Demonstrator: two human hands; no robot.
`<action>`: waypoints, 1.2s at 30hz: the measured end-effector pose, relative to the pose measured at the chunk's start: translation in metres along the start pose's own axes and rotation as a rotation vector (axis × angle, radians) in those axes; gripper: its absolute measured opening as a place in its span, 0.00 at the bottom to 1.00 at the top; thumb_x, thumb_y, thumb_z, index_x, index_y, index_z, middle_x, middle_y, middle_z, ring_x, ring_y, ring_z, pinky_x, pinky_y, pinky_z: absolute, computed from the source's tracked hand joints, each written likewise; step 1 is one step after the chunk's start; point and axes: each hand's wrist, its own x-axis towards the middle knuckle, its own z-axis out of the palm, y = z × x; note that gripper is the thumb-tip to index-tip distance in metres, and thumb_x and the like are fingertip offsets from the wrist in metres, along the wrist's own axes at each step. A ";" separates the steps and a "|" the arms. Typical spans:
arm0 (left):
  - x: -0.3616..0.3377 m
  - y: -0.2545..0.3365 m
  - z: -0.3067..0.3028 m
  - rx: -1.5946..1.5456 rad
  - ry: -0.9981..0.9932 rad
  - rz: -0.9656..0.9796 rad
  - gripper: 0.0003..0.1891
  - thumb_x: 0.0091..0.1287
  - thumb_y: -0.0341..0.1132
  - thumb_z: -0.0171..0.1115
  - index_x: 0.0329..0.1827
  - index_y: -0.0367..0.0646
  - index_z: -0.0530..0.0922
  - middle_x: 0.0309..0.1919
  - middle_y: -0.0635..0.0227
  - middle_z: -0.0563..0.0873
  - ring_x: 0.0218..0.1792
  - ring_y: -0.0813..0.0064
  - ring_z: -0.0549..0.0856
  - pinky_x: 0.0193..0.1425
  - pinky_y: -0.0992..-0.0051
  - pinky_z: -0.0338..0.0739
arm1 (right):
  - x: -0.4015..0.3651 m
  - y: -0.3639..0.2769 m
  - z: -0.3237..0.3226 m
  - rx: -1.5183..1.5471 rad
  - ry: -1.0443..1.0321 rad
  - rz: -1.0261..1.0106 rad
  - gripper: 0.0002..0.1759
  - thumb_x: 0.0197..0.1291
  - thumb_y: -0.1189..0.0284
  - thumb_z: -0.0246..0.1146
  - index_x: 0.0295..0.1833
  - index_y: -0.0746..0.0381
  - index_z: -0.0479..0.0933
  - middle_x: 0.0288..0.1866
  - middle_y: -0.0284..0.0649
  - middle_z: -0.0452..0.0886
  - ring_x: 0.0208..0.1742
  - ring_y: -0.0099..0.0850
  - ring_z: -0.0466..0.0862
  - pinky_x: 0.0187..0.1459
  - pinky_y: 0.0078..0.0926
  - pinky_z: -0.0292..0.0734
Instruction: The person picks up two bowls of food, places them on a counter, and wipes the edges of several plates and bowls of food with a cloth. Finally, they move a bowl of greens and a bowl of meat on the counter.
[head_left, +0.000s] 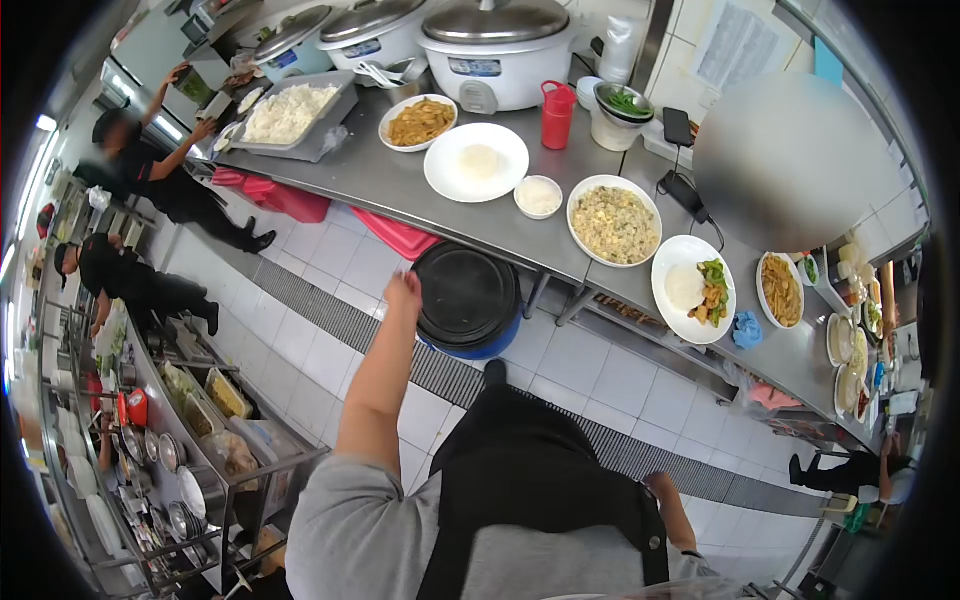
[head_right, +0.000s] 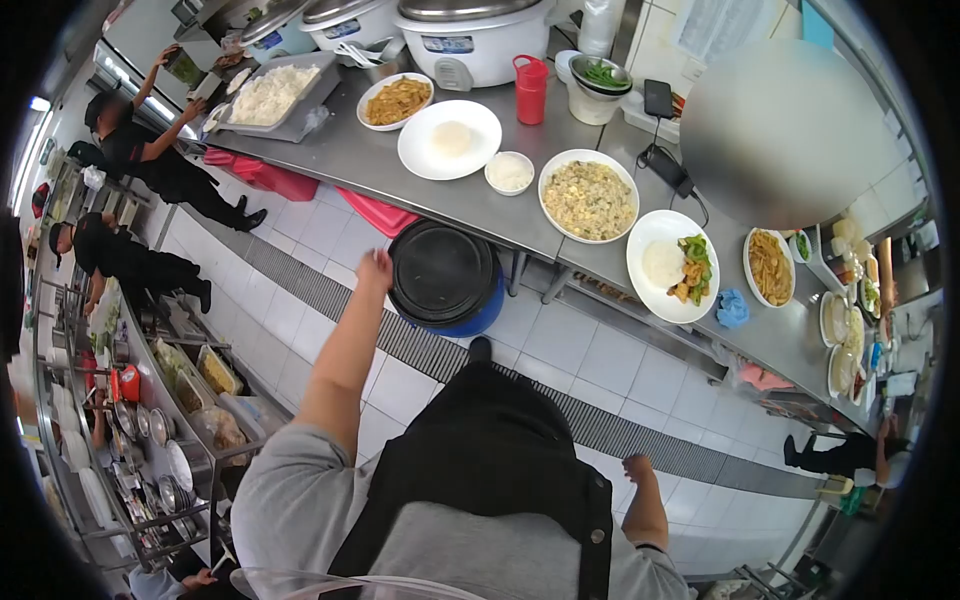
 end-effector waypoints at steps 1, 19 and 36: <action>-0.013 0.001 0.044 0.033 0.016 0.079 0.06 0.69 0.31 0.57 0.39 0.36 0.76 0.30 0.64 0.81 0.28 0.73 0.82 0.31 0.79 0.83 | -0.006 0.001 -0.003 0.084 -0.019 0.090 0.12 0.60 0.67 0.60 0.46 0.60 0.78 0.40 0.45 0.84 0.36 0.42 0.86 0.38 0.47 0.79; 0.197 0.052 0.313 0.590 -0.490 0.113 0.23 0.69 0.37 0.52 0.59 0.25 0.71 0.55 0.48 0.80 0.54 0.56 0.82 0.58 0.68 0.84 | -0.009 -0.029 -0.092 0.567 0.357 0.372 0.08 0.56 0.69 0.66 0.38 0.63 0.82 0.29 0.42 0.83 0.25 0.33 0.82 0.25 0.36 0.78; 0.138 0.071 0.292 0.542 -0.250 0.494 0.23 0.69 0.37 0.50 0.56 0.22 0.72 0.52 0.47 0.81 0.51 0.54 0.83 0.55 0.67 0.85 | 0.033 -0.135 -0.406 1.423 1.213 -0.010 0.18 0.65 0.69 0.58 0.55 0.70 0.70 0.39 0.47 0.81 0.30 0.34 0.83 0.32 0.28 0.83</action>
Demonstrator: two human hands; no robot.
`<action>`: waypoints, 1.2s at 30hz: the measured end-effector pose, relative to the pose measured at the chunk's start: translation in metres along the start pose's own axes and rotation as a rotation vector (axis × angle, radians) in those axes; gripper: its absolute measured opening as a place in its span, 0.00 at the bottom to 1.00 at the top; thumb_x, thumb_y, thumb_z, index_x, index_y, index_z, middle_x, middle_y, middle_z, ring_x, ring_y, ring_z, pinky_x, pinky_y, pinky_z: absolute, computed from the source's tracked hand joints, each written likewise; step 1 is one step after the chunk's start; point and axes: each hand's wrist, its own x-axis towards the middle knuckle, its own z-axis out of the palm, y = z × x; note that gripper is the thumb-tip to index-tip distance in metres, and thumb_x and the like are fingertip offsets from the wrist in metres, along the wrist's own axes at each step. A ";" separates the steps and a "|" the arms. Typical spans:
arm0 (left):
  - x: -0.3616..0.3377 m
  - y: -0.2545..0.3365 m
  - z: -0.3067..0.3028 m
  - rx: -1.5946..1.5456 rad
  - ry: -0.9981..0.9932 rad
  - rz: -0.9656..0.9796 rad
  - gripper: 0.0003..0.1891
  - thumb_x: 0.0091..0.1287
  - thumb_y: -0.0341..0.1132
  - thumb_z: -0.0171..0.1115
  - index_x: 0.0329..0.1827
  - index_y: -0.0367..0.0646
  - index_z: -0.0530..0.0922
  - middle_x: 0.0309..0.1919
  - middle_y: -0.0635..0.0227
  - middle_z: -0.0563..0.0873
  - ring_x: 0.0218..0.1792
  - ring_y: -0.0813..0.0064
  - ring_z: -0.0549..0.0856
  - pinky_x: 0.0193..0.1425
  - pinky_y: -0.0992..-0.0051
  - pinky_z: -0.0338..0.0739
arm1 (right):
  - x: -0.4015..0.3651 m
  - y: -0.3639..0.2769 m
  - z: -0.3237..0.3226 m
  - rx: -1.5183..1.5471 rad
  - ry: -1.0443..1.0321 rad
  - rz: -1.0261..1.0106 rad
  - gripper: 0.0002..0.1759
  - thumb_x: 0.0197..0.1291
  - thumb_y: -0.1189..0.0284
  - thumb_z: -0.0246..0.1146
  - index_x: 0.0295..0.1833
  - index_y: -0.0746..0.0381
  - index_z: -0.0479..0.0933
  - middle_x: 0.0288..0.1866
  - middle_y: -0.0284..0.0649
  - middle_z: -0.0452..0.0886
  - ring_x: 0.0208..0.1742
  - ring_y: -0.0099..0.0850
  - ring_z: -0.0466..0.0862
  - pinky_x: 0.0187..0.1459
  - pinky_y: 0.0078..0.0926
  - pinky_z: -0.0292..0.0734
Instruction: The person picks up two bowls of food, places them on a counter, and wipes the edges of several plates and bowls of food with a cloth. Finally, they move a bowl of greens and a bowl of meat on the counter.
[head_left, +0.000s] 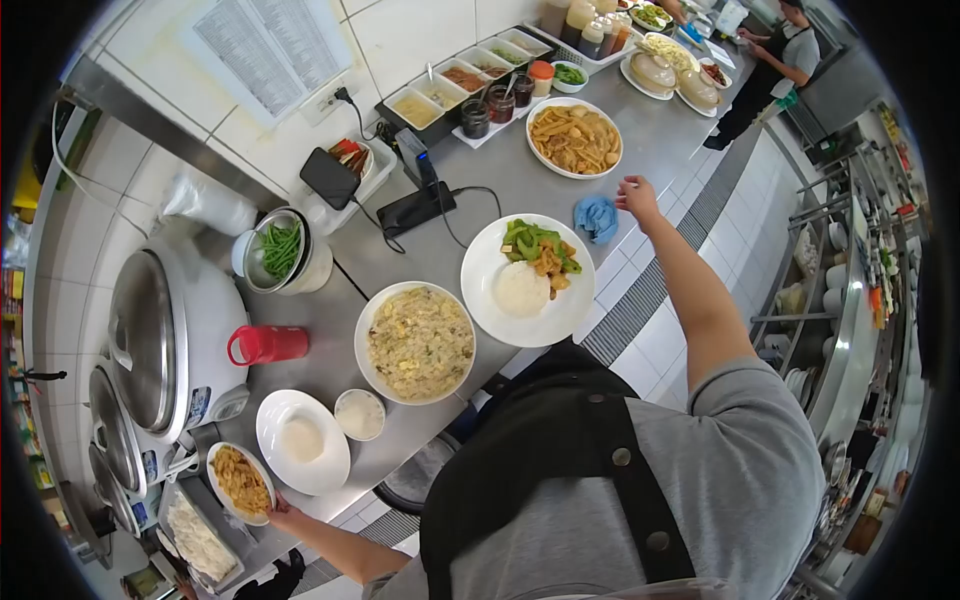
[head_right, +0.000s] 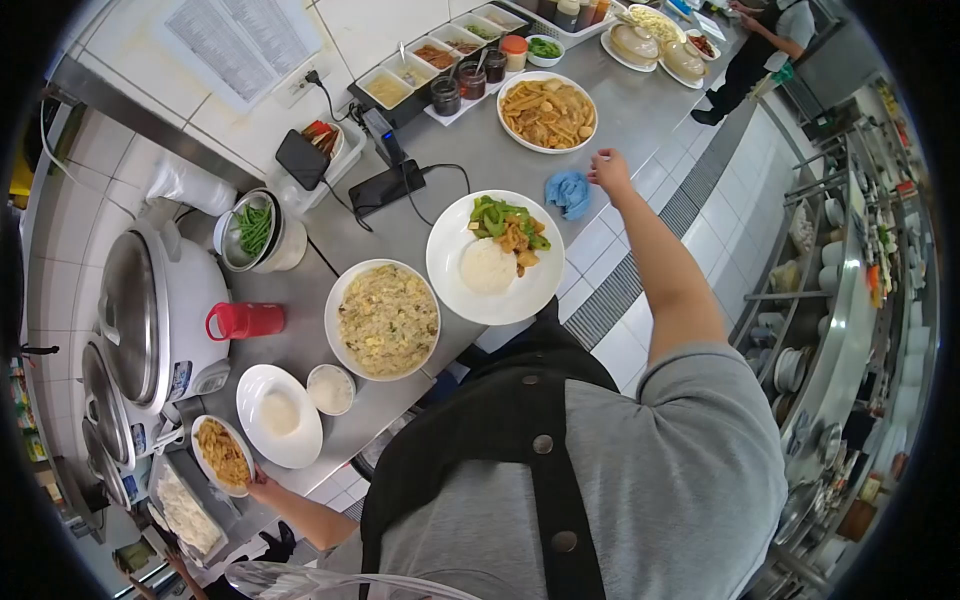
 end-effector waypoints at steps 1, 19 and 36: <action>-0.004 0.008 -0.013 0.023 -0.030 0.027 0.23 0.68 0.36 0.50 0.55 0.21 0.72 0.50 0.47 0.81 0.49 0.53 0.84 0.54 0.67 0.86 | 0.011 -0.002 0.009 0.123 -0.012 0.086 0.18 0.67 0.68 0.56 0.55 0.71 0.69 0.40 0.49 0.81 0.31 0.36 0.84 0.33 0.30 0.84; -0.447 0.006 0.046 0.122 -0.200 -0.015 0.28 0.56 0.30 0.59 0.60 0.23 0.69 0.55 0.50 0.80 0.55 0.59 0.82 0.61 0.67 0.81 | 0.146 -0.023 -0.033 0.271 -0.323 0.238 0.21 0.73 0.63 0.51 0.53 0.75 0.64 0.37 0.54 0.82 0.28 0.42 0.86 0.27 0.34 0.88; -0.706 -0.152 0.323 0.210 -0.778 -0.409 0.13 0.55 0.25 0.55 0.41 0.26 0.78 0.42 0.53 0.84 0.39 0.62 0.87 0.38 0.64 0.85 | 0.116 0.019 -0.047 -0.012 -0.170 -0.521 0.16 0.60 0.76 0.59 0.53 0.63 0.68 0.45 0.45 0.69 0.47 0.37 0.72 0.51 0.35 0.69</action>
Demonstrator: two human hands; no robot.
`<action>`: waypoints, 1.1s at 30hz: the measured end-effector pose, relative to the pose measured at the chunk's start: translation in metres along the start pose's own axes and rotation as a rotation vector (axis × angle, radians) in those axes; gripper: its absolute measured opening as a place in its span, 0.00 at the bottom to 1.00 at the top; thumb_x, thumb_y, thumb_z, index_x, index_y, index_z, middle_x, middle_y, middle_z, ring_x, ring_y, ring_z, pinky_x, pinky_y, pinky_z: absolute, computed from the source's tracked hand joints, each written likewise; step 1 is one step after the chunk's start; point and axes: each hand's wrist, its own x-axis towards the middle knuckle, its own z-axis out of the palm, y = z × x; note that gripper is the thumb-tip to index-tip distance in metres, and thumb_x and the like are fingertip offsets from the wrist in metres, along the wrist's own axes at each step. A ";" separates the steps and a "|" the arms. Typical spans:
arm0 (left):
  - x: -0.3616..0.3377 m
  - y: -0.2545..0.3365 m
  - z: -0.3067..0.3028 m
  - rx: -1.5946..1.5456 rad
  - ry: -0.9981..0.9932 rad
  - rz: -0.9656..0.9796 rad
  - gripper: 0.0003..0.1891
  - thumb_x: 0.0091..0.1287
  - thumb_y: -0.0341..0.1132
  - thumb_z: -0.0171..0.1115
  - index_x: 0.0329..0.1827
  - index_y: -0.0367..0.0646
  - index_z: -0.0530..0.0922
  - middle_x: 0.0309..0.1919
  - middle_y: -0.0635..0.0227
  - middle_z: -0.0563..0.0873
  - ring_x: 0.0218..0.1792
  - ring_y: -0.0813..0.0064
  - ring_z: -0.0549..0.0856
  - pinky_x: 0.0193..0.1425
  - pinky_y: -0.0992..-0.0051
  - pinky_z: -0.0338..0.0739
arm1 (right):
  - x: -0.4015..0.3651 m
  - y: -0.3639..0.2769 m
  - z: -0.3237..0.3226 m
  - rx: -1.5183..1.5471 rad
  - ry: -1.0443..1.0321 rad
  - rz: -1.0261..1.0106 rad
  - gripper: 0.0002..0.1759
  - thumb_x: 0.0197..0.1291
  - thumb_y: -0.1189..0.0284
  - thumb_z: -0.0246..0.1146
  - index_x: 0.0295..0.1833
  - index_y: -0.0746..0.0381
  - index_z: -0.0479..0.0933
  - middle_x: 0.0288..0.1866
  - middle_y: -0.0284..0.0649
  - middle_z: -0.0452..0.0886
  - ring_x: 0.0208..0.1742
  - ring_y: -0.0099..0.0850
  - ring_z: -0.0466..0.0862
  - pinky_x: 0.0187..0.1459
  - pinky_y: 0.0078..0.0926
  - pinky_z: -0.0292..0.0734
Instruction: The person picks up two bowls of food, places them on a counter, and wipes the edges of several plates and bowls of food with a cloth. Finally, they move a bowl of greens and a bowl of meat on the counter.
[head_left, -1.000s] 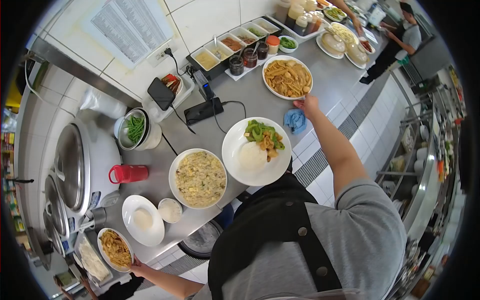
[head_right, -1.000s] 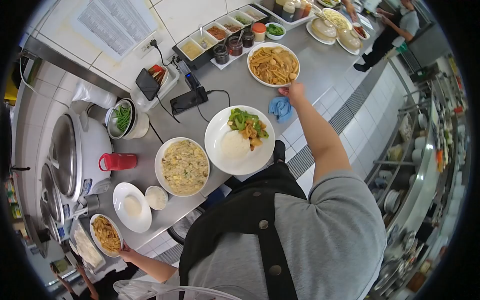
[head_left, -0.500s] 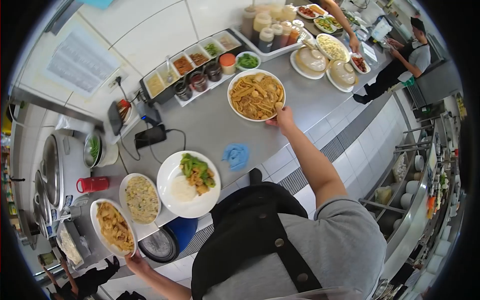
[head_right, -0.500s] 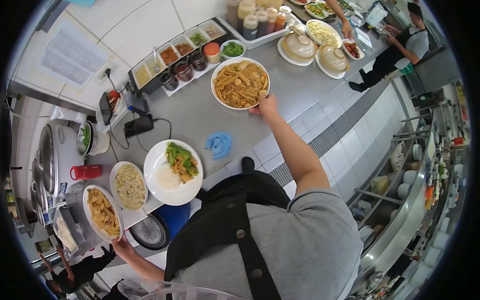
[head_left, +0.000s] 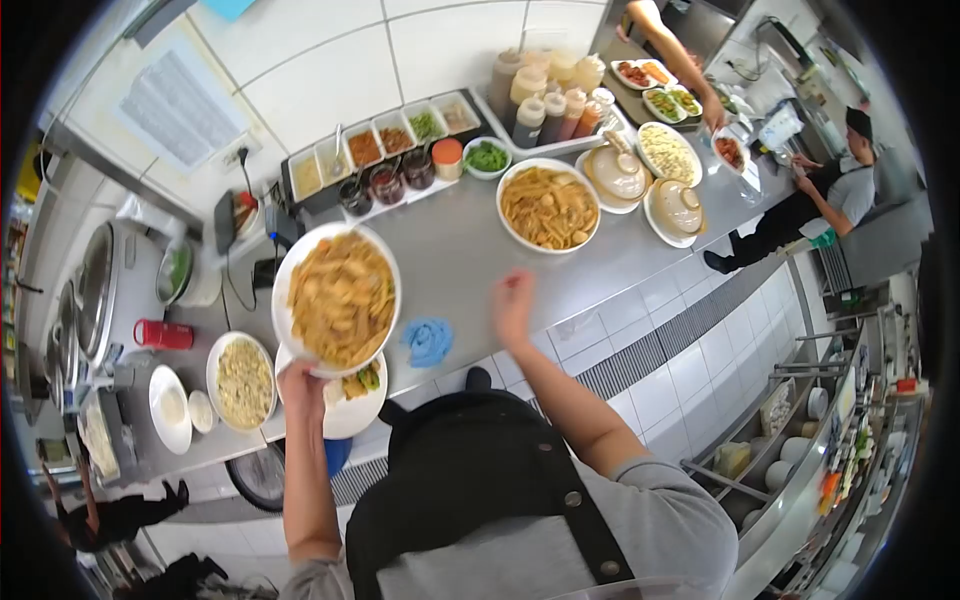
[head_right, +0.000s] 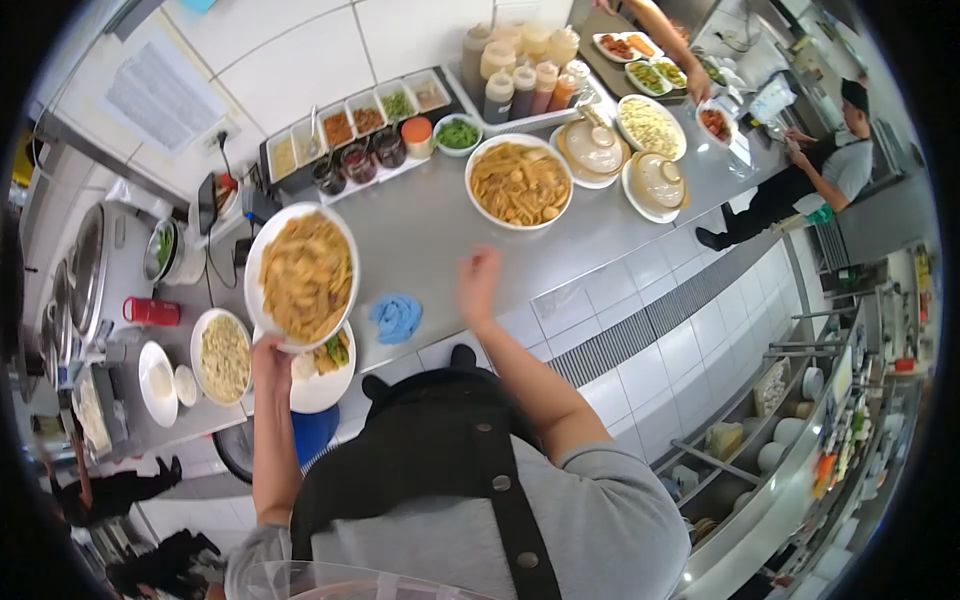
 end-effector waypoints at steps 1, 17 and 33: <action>0.004 0.000 0.015 0.027 -0.020 0.007 0.12 0.56 0.25 0.54 0.39 0.26 0.78 0.40 0.53 0.84 0.38 0.62 0.86 0.37 0.65 0.85 | -0.031 0.003 0.021 -0.225 -0.117 -0.396 0.19 0.57 0.74 0.64 0.54 0.63 0.72 0.53 0.48 0.72 0.56 0.43 0.73 0.55 0.38 0.69; 0.088 -0.047 0.095 0.616 -0.476 -0.176 0.11 0.49 0.25 0.58 0.34 0.27 0.80 0.28 0.58 0.84 0.26 0.67 0.86 0.29 0.74 0.83 | 0.046 -0.005 -0.129 -0.126 -0.270 -0.073 0.13 0.67 0.67 0.59 0.45 0.68 0.77 0.27 0.54 0.78 0.26 0.38 0.76 0.32 0.35 0.70; 0.159 -0.087 0.159 1.043 -0.932 -0.243 0.14 0.42 0.28 0.59 0.33 0.33 0.83 0.25 0.62 0.83 0.22 0.71 0.83 0.25 0.71 0.82 | 0.167 -0.001 0.076 -0.691 -1.328 -0.314 0.20 0.65 0.60 0.58 0.54 0.63 0.80 0.52 0.53 0.82 0.53 0.49 0.81 0.53 0.40 0.74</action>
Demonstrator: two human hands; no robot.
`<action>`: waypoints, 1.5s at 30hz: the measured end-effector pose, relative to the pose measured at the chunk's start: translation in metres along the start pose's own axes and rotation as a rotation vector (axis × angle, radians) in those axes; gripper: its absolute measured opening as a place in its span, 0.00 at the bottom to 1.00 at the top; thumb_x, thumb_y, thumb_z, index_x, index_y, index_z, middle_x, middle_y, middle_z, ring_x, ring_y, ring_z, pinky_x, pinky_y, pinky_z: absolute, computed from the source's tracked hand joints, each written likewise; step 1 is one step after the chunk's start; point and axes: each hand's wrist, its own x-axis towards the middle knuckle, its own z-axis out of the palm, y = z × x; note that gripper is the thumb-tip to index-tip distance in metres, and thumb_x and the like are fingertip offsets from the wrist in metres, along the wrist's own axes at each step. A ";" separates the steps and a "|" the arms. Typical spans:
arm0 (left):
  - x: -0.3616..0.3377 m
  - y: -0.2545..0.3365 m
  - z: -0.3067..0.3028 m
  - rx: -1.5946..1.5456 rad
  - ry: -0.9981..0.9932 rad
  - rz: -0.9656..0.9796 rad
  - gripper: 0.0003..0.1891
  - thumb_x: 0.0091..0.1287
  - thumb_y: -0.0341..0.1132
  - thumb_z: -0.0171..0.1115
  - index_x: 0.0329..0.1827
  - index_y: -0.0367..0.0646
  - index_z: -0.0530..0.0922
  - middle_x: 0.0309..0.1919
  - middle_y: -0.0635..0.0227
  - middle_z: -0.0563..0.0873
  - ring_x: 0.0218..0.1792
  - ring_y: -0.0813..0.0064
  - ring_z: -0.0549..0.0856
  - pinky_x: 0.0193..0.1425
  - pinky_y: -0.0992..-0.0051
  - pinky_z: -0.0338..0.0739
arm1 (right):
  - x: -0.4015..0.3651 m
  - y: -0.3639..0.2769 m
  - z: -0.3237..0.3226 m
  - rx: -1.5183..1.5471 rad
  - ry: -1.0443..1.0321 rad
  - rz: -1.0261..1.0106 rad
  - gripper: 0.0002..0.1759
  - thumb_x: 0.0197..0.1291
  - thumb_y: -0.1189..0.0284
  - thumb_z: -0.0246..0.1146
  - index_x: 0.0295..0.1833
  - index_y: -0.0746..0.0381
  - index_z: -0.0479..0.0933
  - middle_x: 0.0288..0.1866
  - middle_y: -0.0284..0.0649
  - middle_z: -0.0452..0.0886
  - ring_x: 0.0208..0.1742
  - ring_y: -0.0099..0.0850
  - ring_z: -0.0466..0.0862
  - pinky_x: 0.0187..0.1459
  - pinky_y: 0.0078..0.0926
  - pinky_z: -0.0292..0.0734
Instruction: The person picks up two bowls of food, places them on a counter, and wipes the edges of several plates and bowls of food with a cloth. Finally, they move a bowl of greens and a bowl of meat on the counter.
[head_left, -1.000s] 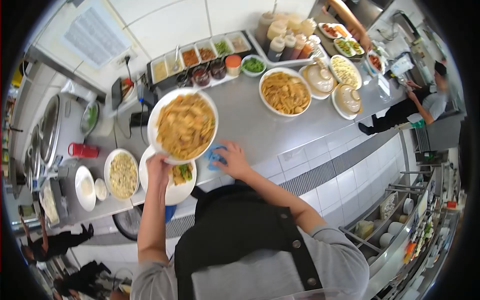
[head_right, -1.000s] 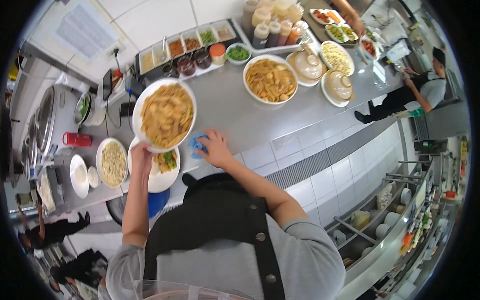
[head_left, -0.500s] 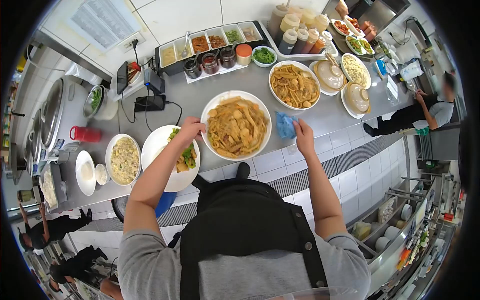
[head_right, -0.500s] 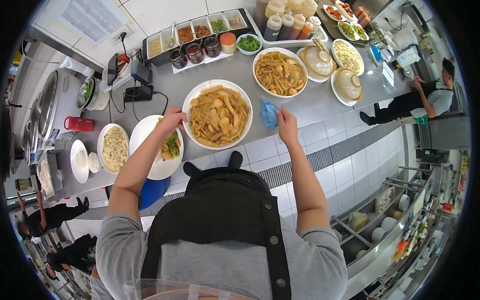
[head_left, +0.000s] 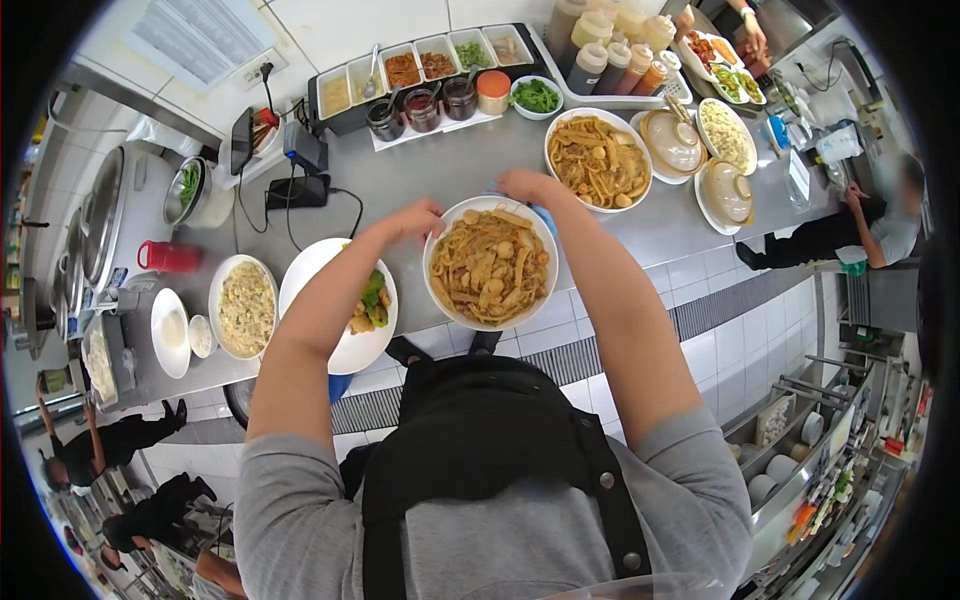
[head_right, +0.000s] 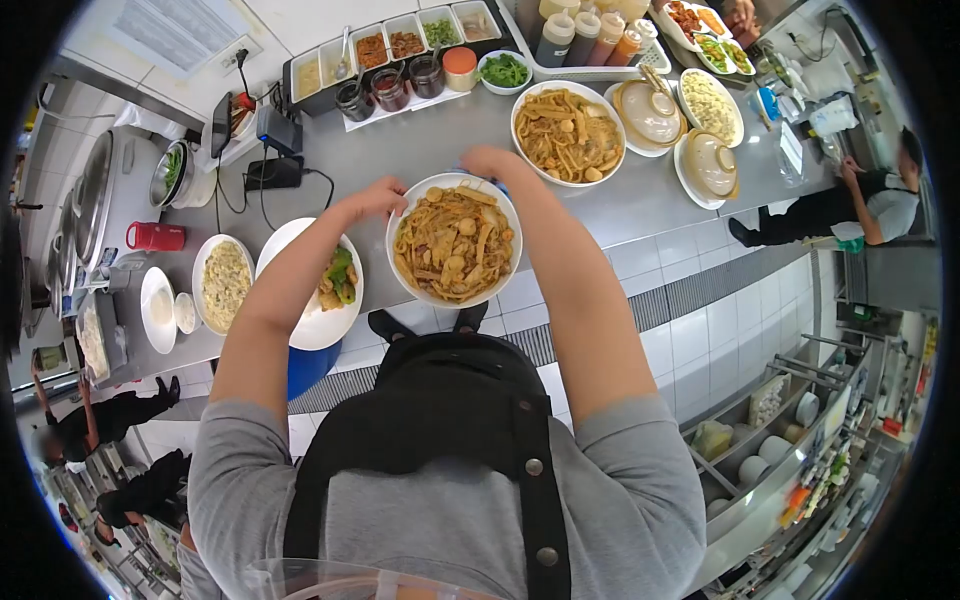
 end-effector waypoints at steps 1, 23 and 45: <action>0.003 0.001 -0.002 0.036 -0.005 -0.003 0.13 0.43 0.28 0.59 0.33 0.33 0.83 0.25 0.62 0.83 0.22 0.71 0.83 0.25 0.71 0.82 | 0.016 -0.004 0.002 -0.102 -0.025 -0.125 0.20 0.65 0.60 0.58 0.53 0.63 0.80 0.52 0.53 0.82 0.53 0.48 0.80 0.53 0.40 0.74; -0.004 -0.022 -0.049 0.050 0.184 -0.009 0.10 0.45 0.29 0.61 0.29 0.31 0.81 0.22 0.56 0.82 0.21 0.62 0.85 0.21 0.59 0.85 | -0.099 0.007 0.008 0.226 0.317 0.015 0.15 0.51 0.65 0.71 0.25 0.66 0.79 0.14 0.39 0.71 0.18 0.25 0.65 0.23 0.34 0.65; 0.026 0.039 -0.043 0.754 0.599 0.301 0.14 0.67 0.33 0.54 0.52 0.43 0.83 0.42 0.48 0.85 0.44 0.48 0.84 0.50 0.60 0.77 | 0.011 -0.023 -0.013 0.262 0.841 0.029 0.13 0.55 0.75 0.62 0.47 0.63 0.80 0.45 0.53 0.83 0.47 0.50 0.82 0.50 0.42 0.77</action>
